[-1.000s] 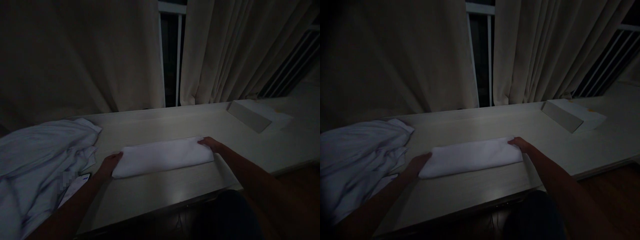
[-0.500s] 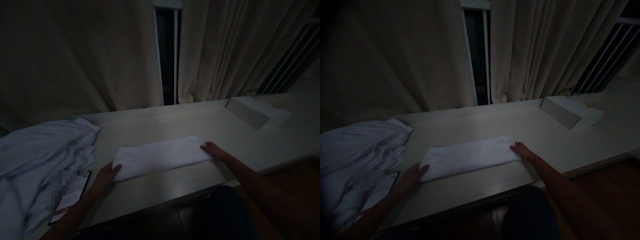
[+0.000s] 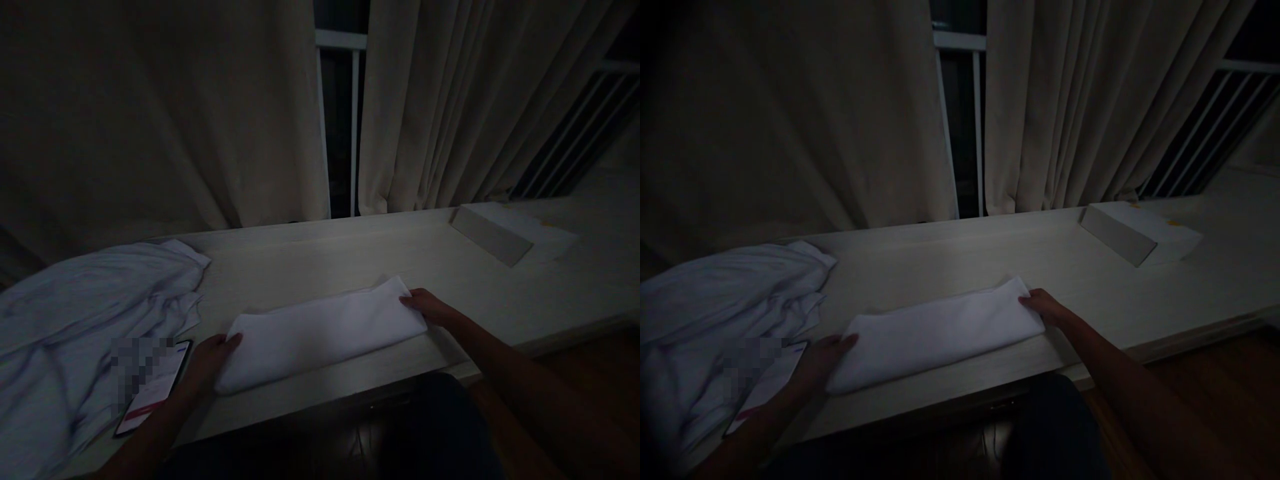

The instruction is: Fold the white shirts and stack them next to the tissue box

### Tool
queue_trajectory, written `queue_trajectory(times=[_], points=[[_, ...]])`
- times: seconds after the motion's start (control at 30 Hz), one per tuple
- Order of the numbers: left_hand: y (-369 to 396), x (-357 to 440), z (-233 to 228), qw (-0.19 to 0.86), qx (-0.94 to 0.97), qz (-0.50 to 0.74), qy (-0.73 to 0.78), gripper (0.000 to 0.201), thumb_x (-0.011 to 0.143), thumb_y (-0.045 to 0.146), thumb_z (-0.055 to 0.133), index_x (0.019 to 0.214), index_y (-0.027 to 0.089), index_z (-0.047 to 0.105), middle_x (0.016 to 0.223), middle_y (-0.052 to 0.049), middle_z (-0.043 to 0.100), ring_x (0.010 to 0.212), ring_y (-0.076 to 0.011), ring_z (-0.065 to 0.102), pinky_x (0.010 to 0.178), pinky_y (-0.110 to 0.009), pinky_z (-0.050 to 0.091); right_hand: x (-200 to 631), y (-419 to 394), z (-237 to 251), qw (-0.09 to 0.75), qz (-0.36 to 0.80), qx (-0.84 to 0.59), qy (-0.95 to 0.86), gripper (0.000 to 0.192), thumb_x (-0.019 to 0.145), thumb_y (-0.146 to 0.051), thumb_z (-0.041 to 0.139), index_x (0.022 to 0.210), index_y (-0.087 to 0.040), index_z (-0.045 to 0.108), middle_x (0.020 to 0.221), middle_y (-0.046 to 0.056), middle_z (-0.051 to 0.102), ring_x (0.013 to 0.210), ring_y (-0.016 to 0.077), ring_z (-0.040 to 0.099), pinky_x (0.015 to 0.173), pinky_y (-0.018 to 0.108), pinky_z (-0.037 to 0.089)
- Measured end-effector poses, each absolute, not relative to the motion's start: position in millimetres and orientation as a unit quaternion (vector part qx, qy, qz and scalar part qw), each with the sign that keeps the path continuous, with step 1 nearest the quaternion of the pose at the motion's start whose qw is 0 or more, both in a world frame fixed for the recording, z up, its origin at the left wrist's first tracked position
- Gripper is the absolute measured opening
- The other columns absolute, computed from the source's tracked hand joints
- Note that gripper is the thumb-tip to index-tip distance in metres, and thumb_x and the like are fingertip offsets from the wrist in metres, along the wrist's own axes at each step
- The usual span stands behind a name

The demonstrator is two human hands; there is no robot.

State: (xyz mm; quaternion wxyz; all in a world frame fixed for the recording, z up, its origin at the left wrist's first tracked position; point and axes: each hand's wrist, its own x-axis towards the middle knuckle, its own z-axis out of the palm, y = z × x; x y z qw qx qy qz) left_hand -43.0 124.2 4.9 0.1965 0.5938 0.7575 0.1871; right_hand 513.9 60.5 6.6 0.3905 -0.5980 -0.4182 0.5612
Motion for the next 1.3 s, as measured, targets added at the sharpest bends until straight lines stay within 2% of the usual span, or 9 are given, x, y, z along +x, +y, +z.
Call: queue_trajectory(times=[0.3, 0.47, 0.63, 0.73, 0.87, 0.97, 1.07, 1.17, 1.3], points=[[116.4, -31.3, -27.8, 0.106, 0.597, 0.201, 0.769, 0.057, 0.088, 0.057, 0.026, 0.098, 0.012, 0.059, 0.101, -0.021, 0.066, 0.093, -0.0329, 0.063, 0.085, -0.042, 0.046, 511.2, 88.6, -19.5, 0.376, 0.448, -0.661, -0.470, 0.036, 0.082, -0.045, 0.059, 0.091, -0.010, 0.066, 0.085, 0.012, 0.072, 0.069, 0.0202, 0.064, 0.061, 0.028, 0.049], [115.7, -19.9, -21.4, 0.089, 0.586, 0.177, 0.785, 0.061, 0.092, 0.054, 0.017, 0.111, 0.009, 0.053, 0.104, -0.023, 0.066, 0.094, -0.0337, 0.064, 0.084, -0.042, 0.047, 506.4, 93.5, -24.0, 0.378, 0.403, -0.678, -0.485, 0.042, 0.084, -0.049, 0.056, 0.102, -0.012, 0.066, 0.087, 0.008, 0.072, 0.076, 0.0209, 0.065, 0.064, 0.027, 0.049], [124.6, -19.8, -14.5, 0.115, 0.607, 0.132, 0.775, 0.057, 0.091, 0.053, 0.020, 0.105, 0.012, 0.057, 0.107, -0.023, 0.066, 0.099, -0.0344, 0.064, 0.085, -0.041, 0.047, 503.9, 102.4, -18.7, 0.356, 0.384, -0.701, -0.484, 0.032, 0.084, -0.043, 0.058, 0.086, -0.013, 0.068, 0.083, 0.010, 0.072, 0.083, 0.0244, 0.066, 0.071, 0.030, 0.051], [123.0, -21.9, -3.4, 0.125, 0.602, 0.121, 0.780, 0.066, 0.089, 0.059, 0.025, 0.116, 0.007, 0.055, 0.106, -0.024, 0.067, 0.097, -0.0358, 0.065, 0.083, -0.043, 0.048, 501.3, 101.1, -14.4, 0.344, 0.381, -0.715, -0.475, 0.025, 0.082, -0.038, 0.062, 0.073, -0.015, 0.067, 0.080, 0.012, 0.072, 0.085, 0.0261, 0.066, 0.076, 0.032, 0.051], [98.6, -7.3, 17.1, -0.003, 0.690, 0.140, 0.710, 0.078, 0.088, 0.062, 0.032, 0.136, 0.001, 0.041, 0.123, -0.027, 0.060, 0.112, -0.0375, 0.059, 0.094, -0.048, 0.045, 500.5, 81.1, -7.9, 0.337, 0.419, -0.704, -0.464, 0.029, 0.084, -0.042, 0.061, 0.079, -0.015, 0.069, 0.089, 0.013, 0.073, 0.084, 0.0248, 0.067, 0.075, 0.033, 0.053], [69.0, 28.0, 19.2, -0.071, 0.830, 0.136, 0.537, 0.063, 0.092, 0.053, 0.036, 0.136, 0.009, 0.048, 0.140, -0.020, 0.050, 0.132, -0.0319, 0.044, 0.112, -0.046, 0.030, 504.3, 62.4, -1.1, 0.348, 0.518, -0.652, -0.430, 0.037, 0.085, -0.048, 0.061, 0.091, -0.013, 0.069, 0.098, 0.016, 0.073, 0.079, 0.0229, 0.068, 0.071, 0.034, 0.055], [45.2, 72.1, 6.5, -0.053, 0.926, 0.076, 0.366, 0.054, 0.092, 0.052, 0.042, 0.141, 0.030, 0.046, 0.153, -0.008, 0.038, 0.143, -0.0305, 0.029, 0.117, -0.054, 0.015, 508.8, 49.8, 2.8, 0.364, 0.596, -0.601, -0.389, 0.036, 0.074, -0.042, 0.074, 0.093, -0.012, 0.069, 0.103, 0.017, 0.072, 0.081, 0.0232, 0.069, 0.072, 0.034, 0.055], [37.1, 104.0, -9.2, -0.041, 0.939, 0.047, 0.337, 0.065, 0.087, 0.060, 0.049, 0.147, 0.040, 0.033, 0.160, -0.004, 0.025, 0.146, -0.0341, 0.019, 0.115, -0.062, 0.012, 509.2, 43.3, -0.6, 0.392, 0.557, -0.610, -0.405, 0.038, 0.068, -0.037, 0.077, 0.096, -0.012, 0.070, 0.101, 0.014, 0.072, 0.081, 0.0228, 0.069, 0.071, 0.032, 0.054], [42.5, 116.2, -20.3, -0.030, 0.920, 0.057, 0.386, 0.069, 0.088, 0.061, 0.046, 0.150, 0.039, 0.025, 0.160, -0.005, 0.021, 0.147, -0.0356, 0.016, 0.114, -0.061, 0.014, 502.5, 43.0, -10.4, 0.413, 0.454, -0.654, -0.444, 0.040, 0.073, -0.041, 0.071, 0.101, -0.012, 0.069, 0.095, 0.010, 0.073, 0.079, 0.0217, 0.067, 0.067, 0.030, 0.052]])
